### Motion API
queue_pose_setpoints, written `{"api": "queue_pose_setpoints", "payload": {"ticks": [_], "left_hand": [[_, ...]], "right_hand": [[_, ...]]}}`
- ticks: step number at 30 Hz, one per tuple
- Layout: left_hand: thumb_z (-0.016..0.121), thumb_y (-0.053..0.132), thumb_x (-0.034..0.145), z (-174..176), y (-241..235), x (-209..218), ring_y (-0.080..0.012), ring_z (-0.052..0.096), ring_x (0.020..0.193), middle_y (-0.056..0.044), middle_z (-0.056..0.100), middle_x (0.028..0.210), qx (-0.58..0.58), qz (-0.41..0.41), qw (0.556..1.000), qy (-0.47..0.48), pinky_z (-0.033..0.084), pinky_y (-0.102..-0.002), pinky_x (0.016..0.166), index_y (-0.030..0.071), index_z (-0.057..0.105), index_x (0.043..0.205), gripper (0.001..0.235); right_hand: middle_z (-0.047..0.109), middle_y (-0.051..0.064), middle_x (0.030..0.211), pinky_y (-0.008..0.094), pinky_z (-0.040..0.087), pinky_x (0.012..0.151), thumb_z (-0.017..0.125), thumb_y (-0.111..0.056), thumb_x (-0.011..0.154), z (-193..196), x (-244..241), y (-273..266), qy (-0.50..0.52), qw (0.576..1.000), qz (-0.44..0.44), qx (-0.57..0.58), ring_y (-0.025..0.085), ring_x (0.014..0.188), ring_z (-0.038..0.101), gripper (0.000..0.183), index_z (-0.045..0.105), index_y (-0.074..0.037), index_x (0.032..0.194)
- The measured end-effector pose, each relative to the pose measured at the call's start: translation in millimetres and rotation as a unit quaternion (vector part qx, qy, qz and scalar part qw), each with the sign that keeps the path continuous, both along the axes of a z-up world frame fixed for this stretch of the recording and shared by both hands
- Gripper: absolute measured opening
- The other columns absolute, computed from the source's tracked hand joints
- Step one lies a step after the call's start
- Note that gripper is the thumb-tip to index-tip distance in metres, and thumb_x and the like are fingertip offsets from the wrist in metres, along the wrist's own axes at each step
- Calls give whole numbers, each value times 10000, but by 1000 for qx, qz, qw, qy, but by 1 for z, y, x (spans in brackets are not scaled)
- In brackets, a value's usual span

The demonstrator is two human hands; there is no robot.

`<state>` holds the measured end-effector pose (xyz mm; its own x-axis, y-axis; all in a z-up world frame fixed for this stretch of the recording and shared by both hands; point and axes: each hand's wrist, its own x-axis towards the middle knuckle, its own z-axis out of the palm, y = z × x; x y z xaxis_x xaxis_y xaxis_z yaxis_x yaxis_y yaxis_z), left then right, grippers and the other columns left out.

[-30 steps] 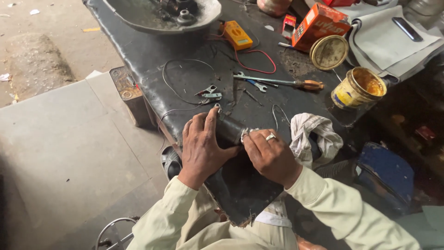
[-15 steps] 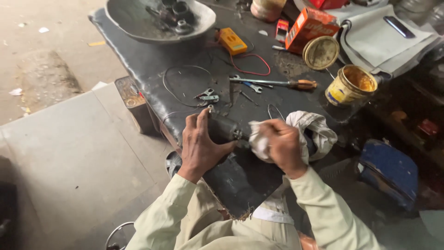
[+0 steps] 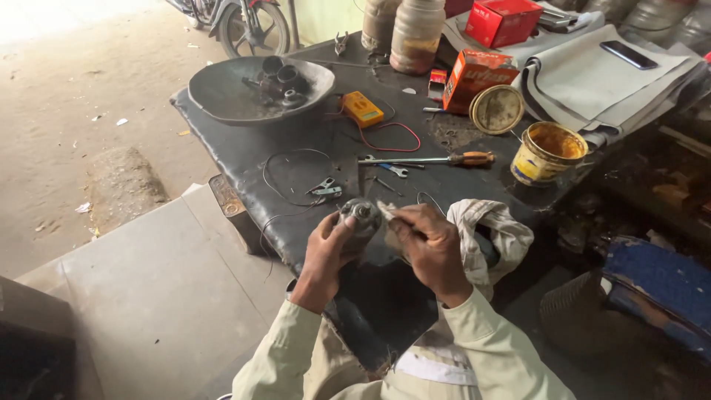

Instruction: The person sits at a workbench repairing a starter motor. They hold the cylindrical motor, use a screwdriver and a wrench to loosen and tighten its components, turn the unit over to work on different sides, and manipulate its parts and wires by hand throughout.

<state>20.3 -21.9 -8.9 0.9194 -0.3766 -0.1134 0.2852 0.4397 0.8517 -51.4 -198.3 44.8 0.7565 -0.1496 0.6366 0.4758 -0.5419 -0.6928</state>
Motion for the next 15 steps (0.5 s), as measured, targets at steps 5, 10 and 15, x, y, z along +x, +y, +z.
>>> {"api": "queue_pose_setpoints", "payload": {"ticks": [5,10,15], "left_hand": [[775,418,789,1,-8,2,-246,736,978,-156,693,1192,74,29,997,9,617,-385,775,-6,471,1429,826],[795,419,772,7,-13,-1,-236,741,969,-163,689,1192,96,43,994,2,629,-382,743,-20,476,1443,863],[824,352,752,-3,-13,0,-239,740,924,-162,671,1194,71,86,994,5,629,-363,705,-24,451,1444,871]], "right_hand": [[730,80,975,300,561,739,739,-63,926,4,7,-3,-34,993,24,-106,185,850,726,122,723,-26,1041],[716,87,929,311,567,716,724,-41,910,6,11,-2,51,997,16,-60,189,822,728,88,698,-7,987],[740,81,931,303,561,736,739,-49,898,-8,11,0,39,999,13,-23,159,838,732,129,710,-10,1018]]}}
